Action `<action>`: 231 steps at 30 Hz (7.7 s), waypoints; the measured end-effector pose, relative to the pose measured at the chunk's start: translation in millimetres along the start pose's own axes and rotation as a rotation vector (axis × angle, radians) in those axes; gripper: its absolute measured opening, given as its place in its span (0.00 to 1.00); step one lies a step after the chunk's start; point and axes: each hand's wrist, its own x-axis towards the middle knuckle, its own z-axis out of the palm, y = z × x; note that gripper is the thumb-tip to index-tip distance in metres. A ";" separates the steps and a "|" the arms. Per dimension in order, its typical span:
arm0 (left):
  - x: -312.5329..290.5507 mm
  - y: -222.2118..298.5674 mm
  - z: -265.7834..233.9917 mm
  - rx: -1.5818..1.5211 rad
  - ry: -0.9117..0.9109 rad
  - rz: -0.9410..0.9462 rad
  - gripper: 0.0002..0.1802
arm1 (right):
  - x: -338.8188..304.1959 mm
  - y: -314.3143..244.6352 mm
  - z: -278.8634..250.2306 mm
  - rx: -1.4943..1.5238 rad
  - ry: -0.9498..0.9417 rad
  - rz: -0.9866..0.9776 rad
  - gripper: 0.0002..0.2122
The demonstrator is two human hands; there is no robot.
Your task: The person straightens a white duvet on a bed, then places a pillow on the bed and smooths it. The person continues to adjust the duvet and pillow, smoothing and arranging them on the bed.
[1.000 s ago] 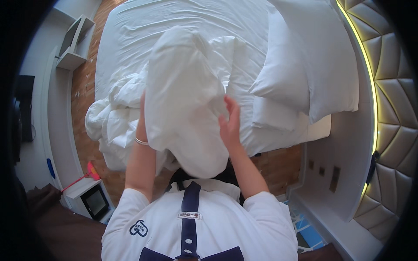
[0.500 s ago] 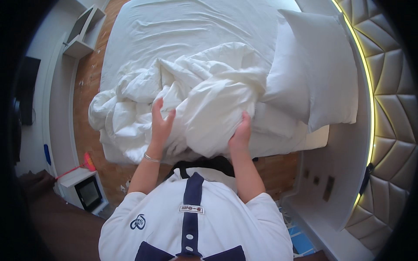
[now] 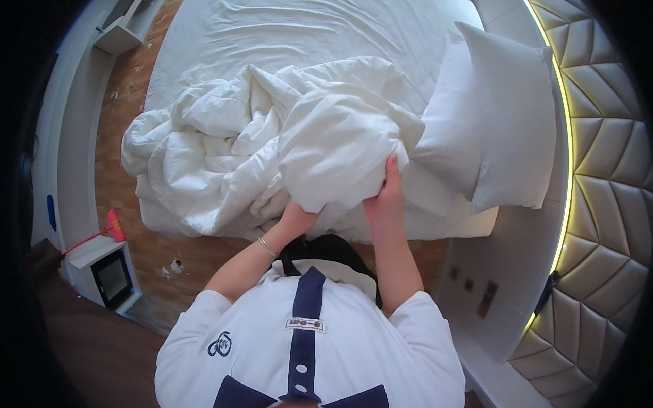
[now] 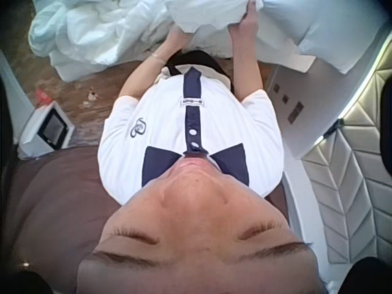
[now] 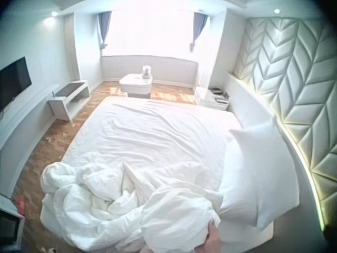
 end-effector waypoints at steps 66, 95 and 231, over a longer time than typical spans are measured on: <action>-99.4 10.3 29.5 0.197 -0.022 -0.536 0.35 | -15.9 90.0 -139.1 -1.628 -0.924 0.109 0.21; -216.0 -252.2 -311.9 -0.060 0.657 -1.364 0.57 | -43.3 277.8 209.1 -1.068 -0.215 -0.783 0.14; -264.6 -259.7 -881.1 -0.558 -1.050 -0.656 0.33 | -286.7 674.1 730.4 -1.174 0.773 -1.104 0.07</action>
